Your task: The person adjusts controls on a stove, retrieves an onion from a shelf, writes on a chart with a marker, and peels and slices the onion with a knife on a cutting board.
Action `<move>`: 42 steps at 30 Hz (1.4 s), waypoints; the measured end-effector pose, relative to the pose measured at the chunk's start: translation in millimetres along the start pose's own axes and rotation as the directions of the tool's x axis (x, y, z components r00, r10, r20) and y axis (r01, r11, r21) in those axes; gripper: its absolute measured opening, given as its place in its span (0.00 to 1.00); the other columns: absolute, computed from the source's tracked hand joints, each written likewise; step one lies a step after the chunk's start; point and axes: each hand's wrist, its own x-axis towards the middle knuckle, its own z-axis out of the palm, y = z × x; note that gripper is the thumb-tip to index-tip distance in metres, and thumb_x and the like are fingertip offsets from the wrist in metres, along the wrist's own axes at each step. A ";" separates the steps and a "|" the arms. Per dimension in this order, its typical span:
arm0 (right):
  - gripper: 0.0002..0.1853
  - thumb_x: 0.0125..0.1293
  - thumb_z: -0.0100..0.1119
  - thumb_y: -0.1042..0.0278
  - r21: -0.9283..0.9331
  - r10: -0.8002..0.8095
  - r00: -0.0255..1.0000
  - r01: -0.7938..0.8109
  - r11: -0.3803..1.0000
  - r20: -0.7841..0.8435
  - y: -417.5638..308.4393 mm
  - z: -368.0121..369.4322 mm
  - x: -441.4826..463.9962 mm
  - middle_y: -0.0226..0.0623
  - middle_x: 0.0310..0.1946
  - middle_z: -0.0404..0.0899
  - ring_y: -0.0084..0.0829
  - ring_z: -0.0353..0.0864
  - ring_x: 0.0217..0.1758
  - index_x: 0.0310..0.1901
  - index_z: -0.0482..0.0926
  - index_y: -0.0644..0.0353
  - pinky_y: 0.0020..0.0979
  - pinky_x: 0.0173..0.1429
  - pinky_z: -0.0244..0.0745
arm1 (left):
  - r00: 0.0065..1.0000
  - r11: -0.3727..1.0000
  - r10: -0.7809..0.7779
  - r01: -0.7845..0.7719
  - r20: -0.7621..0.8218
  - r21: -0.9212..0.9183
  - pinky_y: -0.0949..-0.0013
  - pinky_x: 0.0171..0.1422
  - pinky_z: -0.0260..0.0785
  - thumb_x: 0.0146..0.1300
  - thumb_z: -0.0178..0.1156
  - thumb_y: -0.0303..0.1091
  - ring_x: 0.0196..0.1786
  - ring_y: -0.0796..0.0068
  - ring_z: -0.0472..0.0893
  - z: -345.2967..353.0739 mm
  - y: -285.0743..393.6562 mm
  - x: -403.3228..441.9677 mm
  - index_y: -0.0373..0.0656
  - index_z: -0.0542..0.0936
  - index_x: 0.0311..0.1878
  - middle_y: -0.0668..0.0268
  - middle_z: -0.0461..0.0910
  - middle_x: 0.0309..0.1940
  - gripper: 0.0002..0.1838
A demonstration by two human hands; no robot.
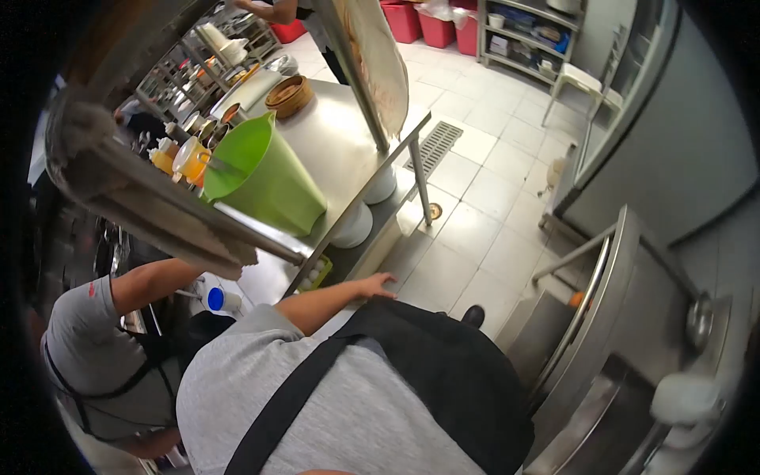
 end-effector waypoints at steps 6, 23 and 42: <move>0.20 0.52 0.67 0.74 0.047 0.213 0.294 -0.680 0.732 0.932 -7.8 324.6 32.2 0.38 0.40 0.76 0.28 0.75 0.42 0.48 0.77 0.64 0.30 0.50 0.72 | 0.962 0.962 -0.233 0.250 0.144 -0.108 0.55 0.59 0.64 0.59 0.53 0.51 0.54 0.50 0.75 61.2 38.5 52.2 0.41 0.76 0.53 0.46 0.75 0.51 0.26; 0.13 0.59 0.55 0.63 -0.038 -0.090 -0.711 -0.161 0.986 0.698 110.1 817.7 -315.7 0.48 0.39 0.81 0.44 0.80 0.45 0.41 0.80 0.63 0.38 0.49 0.73 | 0.840 0.918 0.096 -0.283 -0.534 -0.279 0.71 0.27 0.62 0.62 0.57 0.34 0.19 0.78 0.69 -391.8 358.7 331.6 0.50 0.77 0.47 0.70 0.70 0.15 0.11; 0.14 0.56 0.59 0.62 0.466 -0.542 -0.211 -0.321 0.824 0.814 -44.1 1542.6 -172.4 0.46 0.36 0.81 0.43 0.80 0.42 0.43 0.79 0.58 0.38 0.47 0.75 | 0.392 0.362 -0.920 0.853 0.003 -0.376 0.51 0.53 0.69 0.58 0.52 0.38 0.52 0.51 0.77 -310.0 102.2 535.0 0.41 0.81 0.43 0.48 0.77 0.46 0.15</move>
